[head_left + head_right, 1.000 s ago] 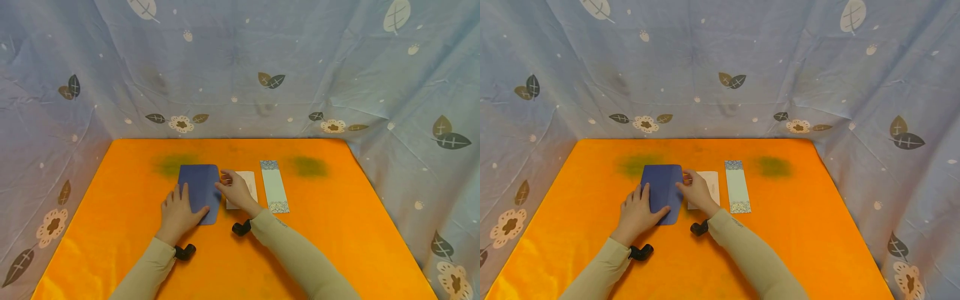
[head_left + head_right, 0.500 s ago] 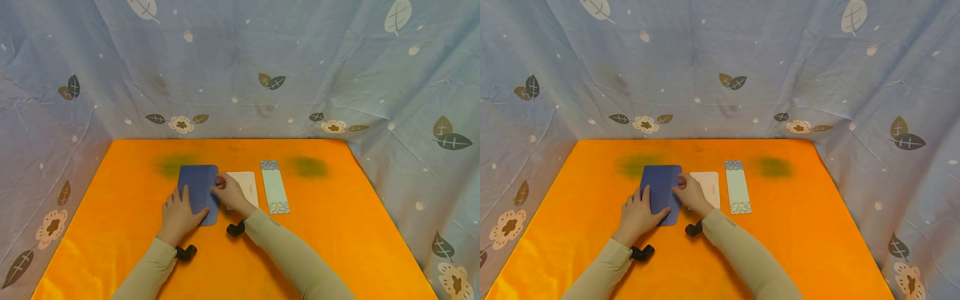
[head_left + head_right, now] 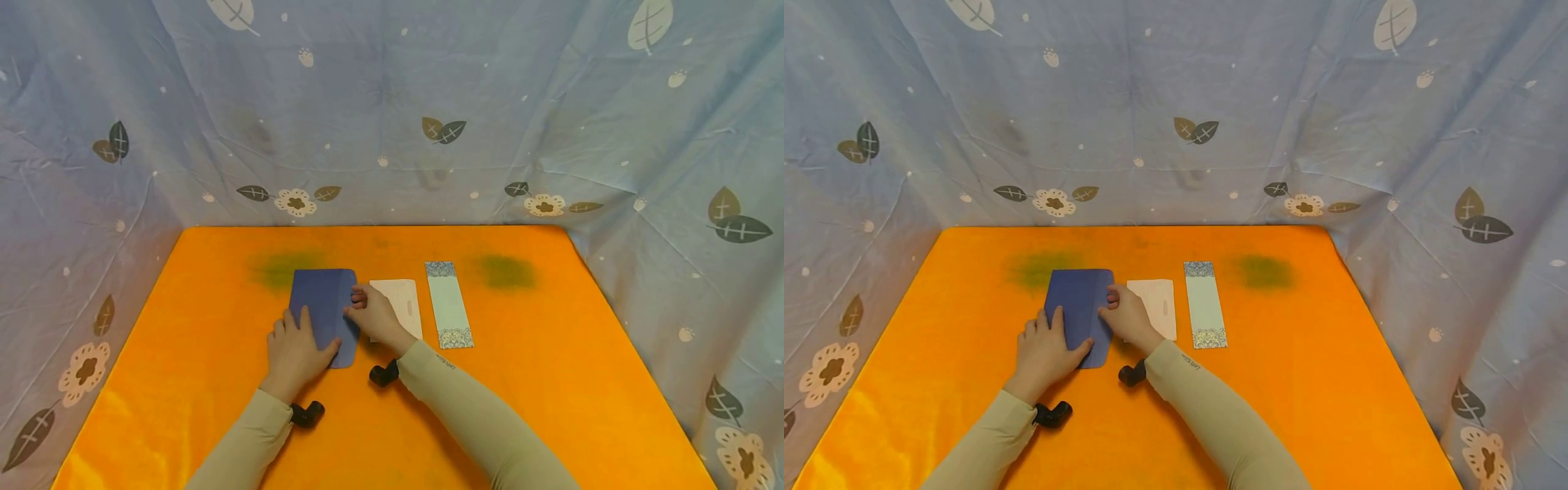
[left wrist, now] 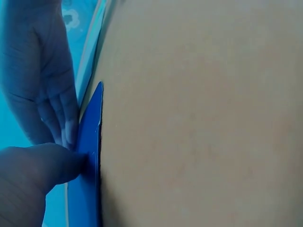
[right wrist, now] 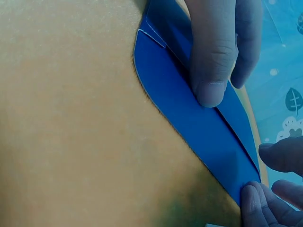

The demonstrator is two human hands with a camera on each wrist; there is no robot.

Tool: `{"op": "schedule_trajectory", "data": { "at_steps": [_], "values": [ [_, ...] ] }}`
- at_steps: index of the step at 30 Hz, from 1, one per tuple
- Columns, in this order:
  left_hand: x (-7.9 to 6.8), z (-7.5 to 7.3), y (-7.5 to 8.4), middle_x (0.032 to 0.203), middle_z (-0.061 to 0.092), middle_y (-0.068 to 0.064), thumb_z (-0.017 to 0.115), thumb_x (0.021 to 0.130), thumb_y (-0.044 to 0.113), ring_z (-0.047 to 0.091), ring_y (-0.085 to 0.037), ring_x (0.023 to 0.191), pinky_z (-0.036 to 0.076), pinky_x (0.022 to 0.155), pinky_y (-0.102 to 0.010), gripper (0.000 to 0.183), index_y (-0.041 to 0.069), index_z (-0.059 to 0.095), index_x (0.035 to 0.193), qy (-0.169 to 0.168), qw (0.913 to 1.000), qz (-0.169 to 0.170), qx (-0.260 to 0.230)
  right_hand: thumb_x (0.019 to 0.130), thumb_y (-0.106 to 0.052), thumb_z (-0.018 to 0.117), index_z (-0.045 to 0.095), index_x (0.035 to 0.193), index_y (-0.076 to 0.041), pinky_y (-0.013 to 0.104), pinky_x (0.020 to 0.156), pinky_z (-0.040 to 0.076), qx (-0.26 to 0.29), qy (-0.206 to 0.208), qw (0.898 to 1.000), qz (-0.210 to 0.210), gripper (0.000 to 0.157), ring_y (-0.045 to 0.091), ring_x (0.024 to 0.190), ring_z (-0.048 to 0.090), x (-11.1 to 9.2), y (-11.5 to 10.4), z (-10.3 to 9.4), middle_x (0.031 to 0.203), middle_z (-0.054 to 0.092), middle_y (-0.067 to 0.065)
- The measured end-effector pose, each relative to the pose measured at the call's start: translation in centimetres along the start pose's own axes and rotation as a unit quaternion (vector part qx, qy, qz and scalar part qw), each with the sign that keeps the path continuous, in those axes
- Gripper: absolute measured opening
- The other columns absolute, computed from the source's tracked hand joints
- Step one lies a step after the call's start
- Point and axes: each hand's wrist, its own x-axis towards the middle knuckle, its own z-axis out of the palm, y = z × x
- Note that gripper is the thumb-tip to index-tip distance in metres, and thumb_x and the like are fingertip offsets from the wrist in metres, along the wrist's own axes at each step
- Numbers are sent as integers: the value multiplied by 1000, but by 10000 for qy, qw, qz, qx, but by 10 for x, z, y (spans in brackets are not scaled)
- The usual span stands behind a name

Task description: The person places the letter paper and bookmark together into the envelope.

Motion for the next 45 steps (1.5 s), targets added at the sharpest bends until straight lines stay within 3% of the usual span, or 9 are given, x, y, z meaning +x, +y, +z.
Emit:
{"op": "schedule_trajectory", "data": {
  "at_steps": [13, 30, 45],
  "values": [
    [3, 6, 3, 141, 24, -46, 58, 86, 55, 32, -61, 119, 27, 97, -65, 91, -11, 35, 143, 22, 10000, -55, 6, 89, -17, 71, 54, 134, -4, 28, 82, 50, -116, 12, 9999, -57, 50, 16, 99, 62, 1, 1, 1, 118, 62, 7],
    [2, 2, 0, 144, 22, -43, 58, 87, 53, 27, -60, 123, 25, 94, -69, 87, -9, 35, 144, -93, 9985, -234, -496, 91, -19, 68, 58, 130, -6, 27, 79, 50, -437, -101, 9990, -74, 42, 15, 98, 61, 6, -1, 6, 117, 63, 6],
    [1, 2, -2, 145, 23, -41, 59, 88, 51, 27, -59, 122, 25, 92, -69, 85, -8, 35, 144, 5, 9979, -154, -634, 91, -14, 67, 70, 111, -6, 25, 73, 49, -571, -41, 9978, -332, 21, 12, 83, 60, 15, 0, 14, 95, 66, 1]
  ]
}}
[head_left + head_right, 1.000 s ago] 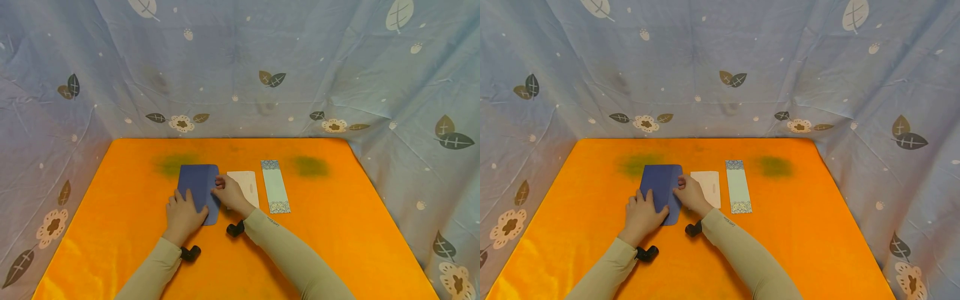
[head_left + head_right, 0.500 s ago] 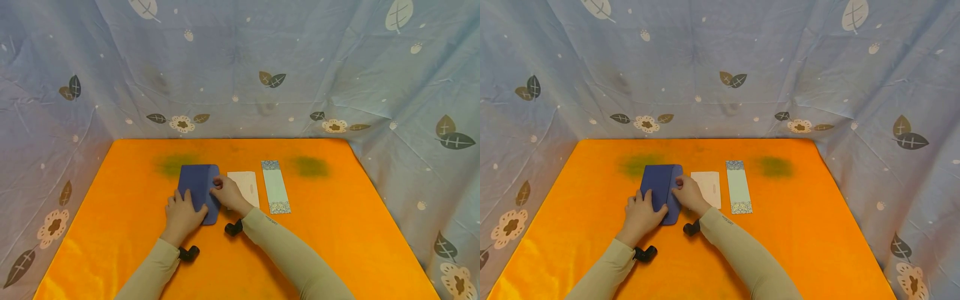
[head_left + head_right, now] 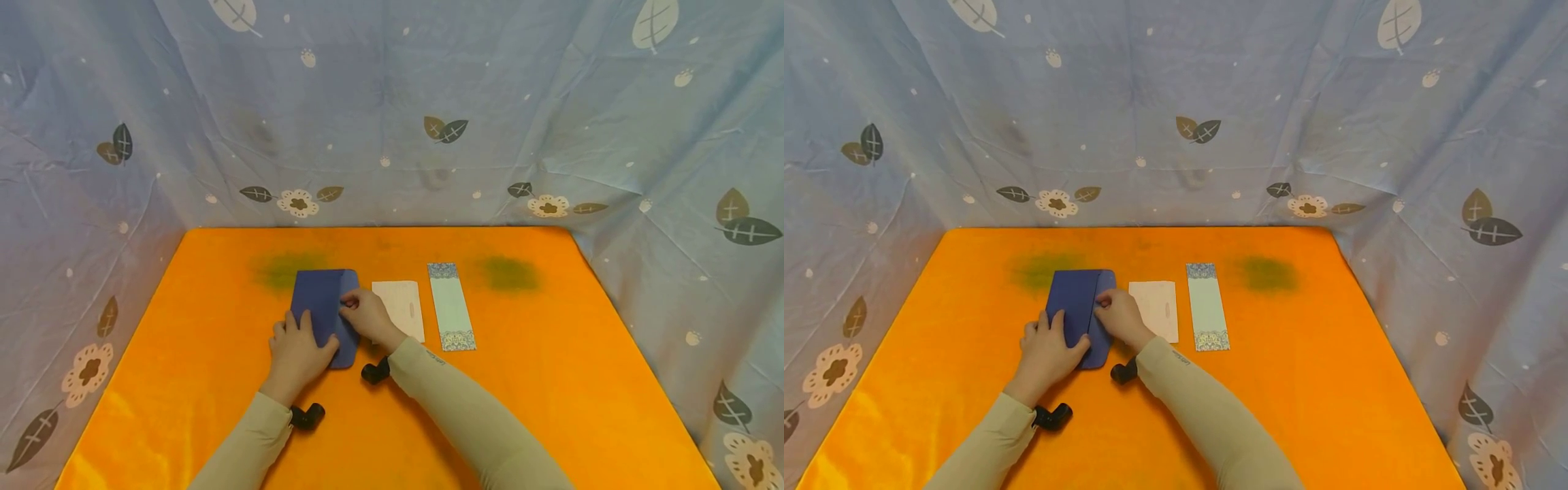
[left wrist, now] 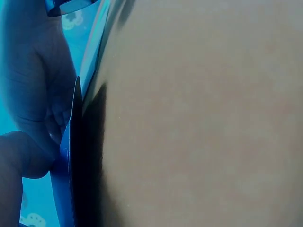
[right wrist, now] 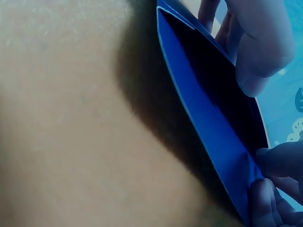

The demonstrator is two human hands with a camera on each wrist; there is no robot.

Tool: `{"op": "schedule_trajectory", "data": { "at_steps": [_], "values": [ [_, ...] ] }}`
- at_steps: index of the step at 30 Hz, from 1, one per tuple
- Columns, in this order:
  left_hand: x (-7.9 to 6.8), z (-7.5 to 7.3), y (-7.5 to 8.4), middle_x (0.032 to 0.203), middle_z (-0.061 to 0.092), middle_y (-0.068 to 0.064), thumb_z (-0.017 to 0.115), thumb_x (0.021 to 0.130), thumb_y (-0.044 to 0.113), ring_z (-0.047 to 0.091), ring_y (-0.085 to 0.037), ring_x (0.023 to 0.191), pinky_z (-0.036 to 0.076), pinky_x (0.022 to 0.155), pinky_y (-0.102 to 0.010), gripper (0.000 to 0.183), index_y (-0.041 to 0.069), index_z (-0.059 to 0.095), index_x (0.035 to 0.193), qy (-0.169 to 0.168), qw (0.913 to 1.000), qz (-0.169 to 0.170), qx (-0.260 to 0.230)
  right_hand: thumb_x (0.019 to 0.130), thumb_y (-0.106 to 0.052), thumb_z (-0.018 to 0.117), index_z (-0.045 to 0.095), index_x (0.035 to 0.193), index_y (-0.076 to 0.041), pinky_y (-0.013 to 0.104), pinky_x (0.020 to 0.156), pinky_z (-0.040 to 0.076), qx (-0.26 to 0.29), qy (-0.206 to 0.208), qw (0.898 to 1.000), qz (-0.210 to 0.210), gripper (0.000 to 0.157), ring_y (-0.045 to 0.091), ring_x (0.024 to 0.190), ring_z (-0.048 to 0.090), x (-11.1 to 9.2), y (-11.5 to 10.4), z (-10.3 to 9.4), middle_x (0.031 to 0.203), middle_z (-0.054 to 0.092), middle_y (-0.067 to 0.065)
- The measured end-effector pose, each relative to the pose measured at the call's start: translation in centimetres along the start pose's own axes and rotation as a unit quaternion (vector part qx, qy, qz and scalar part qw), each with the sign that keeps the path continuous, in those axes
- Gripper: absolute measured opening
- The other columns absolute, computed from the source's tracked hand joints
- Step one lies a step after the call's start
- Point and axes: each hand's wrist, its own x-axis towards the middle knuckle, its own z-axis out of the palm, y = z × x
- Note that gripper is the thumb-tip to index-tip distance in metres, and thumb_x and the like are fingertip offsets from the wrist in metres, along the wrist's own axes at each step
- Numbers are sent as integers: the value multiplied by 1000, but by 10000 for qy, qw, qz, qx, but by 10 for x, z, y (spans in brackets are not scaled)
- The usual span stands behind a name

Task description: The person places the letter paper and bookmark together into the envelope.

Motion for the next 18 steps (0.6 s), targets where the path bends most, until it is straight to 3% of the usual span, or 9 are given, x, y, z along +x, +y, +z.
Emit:
{"op": "schedule_trajectory", "data": {
  "at_steps": [18],
  "values": [
    [1, 2, 2, 144, 24, -42, 60, 86, 53, 29, -58, 123, 25, 96, -67, 92, -11, 32, 145, 62, 9997, -19, 246, 93, -20, 66, 71, 110, -13, 26, 75, 49, -122, -173, 9998, 9, 19, 11, 87, 60, -2, 1, 2, 103, 65, -1]
  ]
}}
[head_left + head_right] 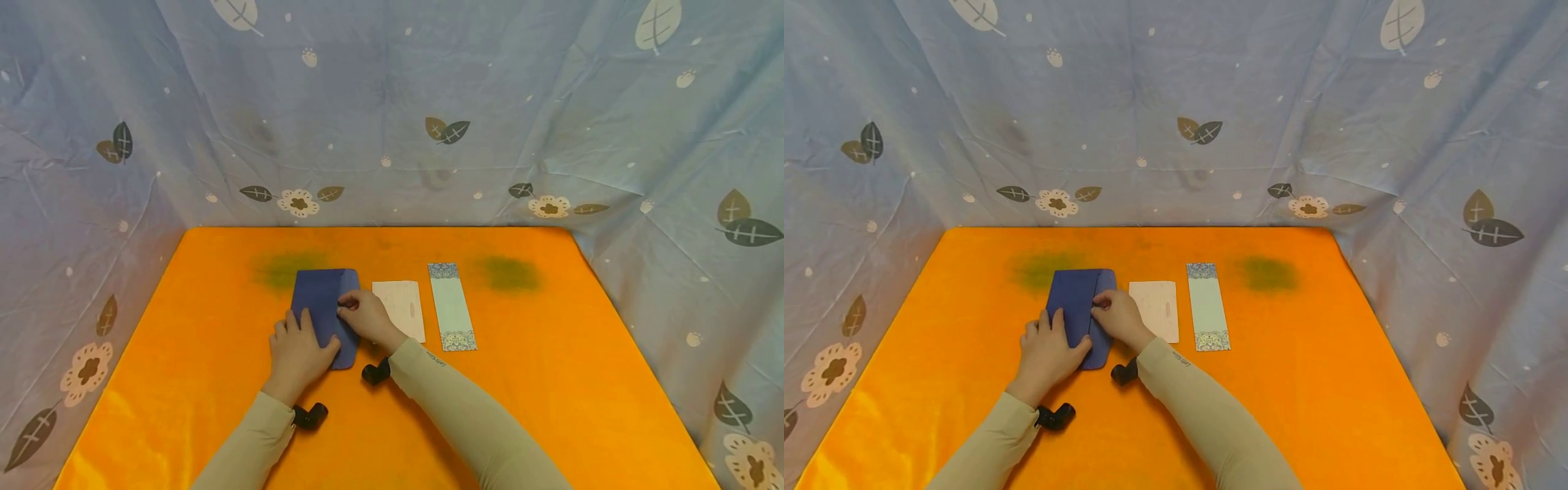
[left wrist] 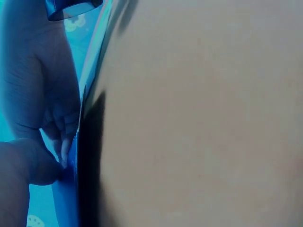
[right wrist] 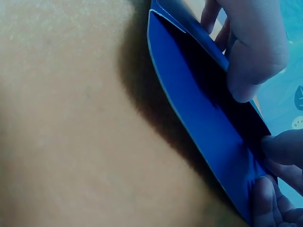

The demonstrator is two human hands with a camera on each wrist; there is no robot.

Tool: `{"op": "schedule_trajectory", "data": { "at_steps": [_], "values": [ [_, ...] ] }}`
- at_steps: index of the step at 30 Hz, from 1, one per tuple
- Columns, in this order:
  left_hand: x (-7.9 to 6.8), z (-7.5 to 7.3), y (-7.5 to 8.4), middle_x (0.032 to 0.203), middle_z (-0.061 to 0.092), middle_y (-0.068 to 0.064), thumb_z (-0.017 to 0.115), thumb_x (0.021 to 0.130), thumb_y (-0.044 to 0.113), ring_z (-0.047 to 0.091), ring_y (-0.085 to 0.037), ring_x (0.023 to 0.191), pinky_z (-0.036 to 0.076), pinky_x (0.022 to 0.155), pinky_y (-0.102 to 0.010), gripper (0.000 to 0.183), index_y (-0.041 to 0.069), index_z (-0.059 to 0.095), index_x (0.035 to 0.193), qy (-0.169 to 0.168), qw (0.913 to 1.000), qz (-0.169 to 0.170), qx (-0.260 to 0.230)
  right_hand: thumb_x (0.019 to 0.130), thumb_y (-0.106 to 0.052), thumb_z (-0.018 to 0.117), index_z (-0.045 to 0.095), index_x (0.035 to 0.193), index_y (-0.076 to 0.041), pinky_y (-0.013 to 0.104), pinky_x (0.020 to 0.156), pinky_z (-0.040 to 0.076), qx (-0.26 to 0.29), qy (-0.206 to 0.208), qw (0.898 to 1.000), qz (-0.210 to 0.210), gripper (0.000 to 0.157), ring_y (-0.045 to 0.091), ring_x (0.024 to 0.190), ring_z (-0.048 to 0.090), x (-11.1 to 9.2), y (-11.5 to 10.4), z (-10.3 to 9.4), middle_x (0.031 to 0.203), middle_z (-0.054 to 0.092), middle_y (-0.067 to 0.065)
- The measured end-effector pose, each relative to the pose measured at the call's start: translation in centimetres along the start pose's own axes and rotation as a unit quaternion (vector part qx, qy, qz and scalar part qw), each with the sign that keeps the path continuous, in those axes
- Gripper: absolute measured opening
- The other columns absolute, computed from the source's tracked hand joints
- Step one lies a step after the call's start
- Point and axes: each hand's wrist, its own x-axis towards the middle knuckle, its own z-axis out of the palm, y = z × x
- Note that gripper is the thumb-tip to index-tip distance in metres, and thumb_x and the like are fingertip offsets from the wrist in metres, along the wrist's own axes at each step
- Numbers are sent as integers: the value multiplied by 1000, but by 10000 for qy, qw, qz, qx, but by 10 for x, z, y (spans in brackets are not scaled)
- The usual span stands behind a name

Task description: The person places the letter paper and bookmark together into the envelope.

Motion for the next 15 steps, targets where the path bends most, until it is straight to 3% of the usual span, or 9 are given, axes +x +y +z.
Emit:
{"op": "schedule_trajectory", "data": {
  "at_steps": [15],
  "values": [
    [-2, -6, 5, 147, 21, -39, 61, 83, 62, 27, -56, 126, 25, 94, -67, 104, -10, 24, 148, -302, 9990, -181, 269, 94, -24, 65, 68, 117, -14, 26, 76, 50, 107, -71, 9998, -130, 26, 9, 88, 60, 0, -1, -2, 106, 66, -3]
  ]
}}
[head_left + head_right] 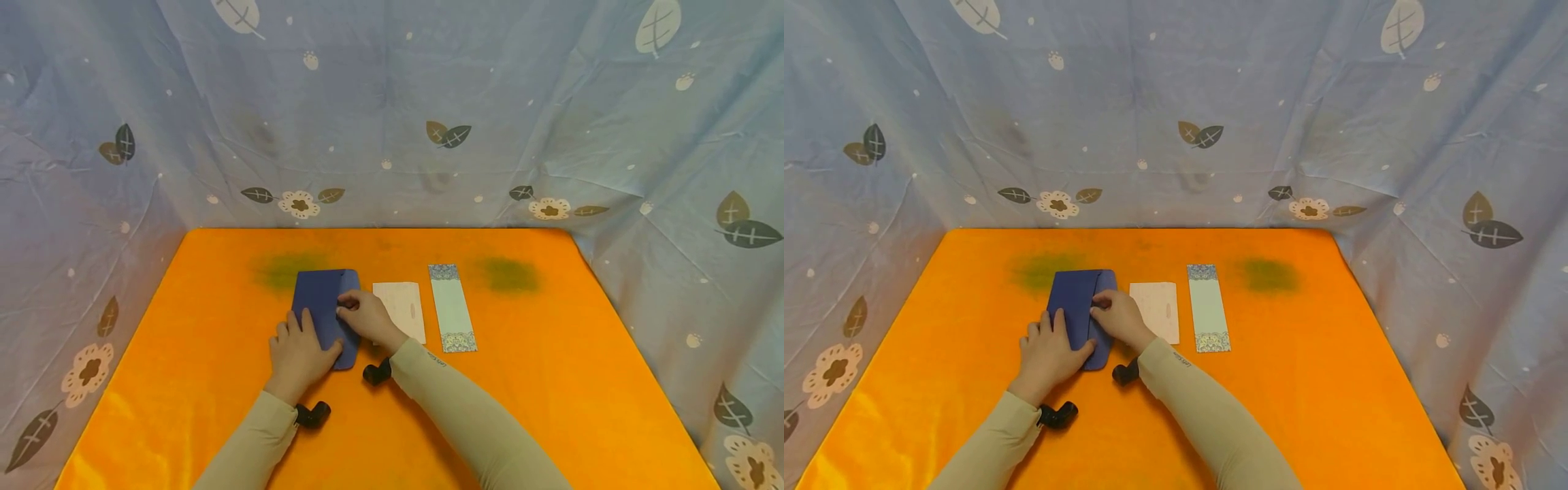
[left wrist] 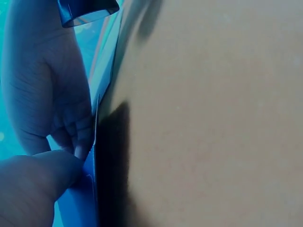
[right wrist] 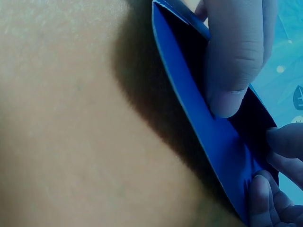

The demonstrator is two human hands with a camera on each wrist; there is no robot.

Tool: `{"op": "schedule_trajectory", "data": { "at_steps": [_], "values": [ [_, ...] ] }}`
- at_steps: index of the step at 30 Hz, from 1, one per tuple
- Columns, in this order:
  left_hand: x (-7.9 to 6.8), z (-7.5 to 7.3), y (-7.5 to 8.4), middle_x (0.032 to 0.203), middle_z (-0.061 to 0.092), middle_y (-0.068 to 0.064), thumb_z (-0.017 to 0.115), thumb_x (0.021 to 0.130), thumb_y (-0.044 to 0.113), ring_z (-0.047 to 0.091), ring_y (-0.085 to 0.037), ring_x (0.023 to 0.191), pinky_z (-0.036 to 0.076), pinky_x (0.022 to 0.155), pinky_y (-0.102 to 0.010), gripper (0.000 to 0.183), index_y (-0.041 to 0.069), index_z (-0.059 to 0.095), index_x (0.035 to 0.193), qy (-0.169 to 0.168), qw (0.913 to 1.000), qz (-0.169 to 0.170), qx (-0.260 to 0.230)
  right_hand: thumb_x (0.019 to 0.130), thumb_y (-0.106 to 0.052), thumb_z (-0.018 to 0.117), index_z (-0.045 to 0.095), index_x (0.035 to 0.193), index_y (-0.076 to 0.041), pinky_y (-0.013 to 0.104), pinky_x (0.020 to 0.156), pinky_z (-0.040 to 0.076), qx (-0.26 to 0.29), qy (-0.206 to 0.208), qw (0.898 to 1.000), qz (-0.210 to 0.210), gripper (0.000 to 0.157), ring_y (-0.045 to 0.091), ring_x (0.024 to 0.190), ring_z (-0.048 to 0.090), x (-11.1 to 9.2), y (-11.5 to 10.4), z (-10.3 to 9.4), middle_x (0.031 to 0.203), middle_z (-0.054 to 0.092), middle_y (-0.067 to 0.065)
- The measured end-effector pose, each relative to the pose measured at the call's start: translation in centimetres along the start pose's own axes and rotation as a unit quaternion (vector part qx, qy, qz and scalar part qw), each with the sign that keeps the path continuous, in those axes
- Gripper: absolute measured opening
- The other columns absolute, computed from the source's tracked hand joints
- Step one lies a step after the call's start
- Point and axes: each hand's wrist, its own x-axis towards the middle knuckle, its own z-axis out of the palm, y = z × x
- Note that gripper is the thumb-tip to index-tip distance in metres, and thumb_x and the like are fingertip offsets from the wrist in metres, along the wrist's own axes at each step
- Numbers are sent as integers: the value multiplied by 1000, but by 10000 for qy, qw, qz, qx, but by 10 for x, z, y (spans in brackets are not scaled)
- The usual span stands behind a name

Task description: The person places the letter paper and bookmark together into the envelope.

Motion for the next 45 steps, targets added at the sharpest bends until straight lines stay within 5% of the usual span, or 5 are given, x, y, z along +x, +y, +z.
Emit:
{"op": "schedule_trajectory", "data": {
  "at_steps": [21, 45],
  "values": [
    [1, 4, -1, 146, 20, -40, 62, 82, 59, 26, -58, 124, 25, 91, -68, 104, -10, 22, 148, -6, 10000, -57, -46, 94, -24, 64, 62, 128, -13, 28, 76, 50, 191, -80, 9998, -3, 36, 10, 89, 61, -1, -1, 2, 107, 66, -1],
    [0, 2, 1, 145, 26, -40, 64, 81, 58, 31, -60, 118, 29, 90, -67, 101, -12, 29, 146, 188, 9998, -37, -73, 94, -20, 65, 65, 124, -9, 26, 75, 50, -509, 132, 9986, -116, 32, 13, 89, 62, -3, -8, 2, 105, 67, 3]
  ]
}}
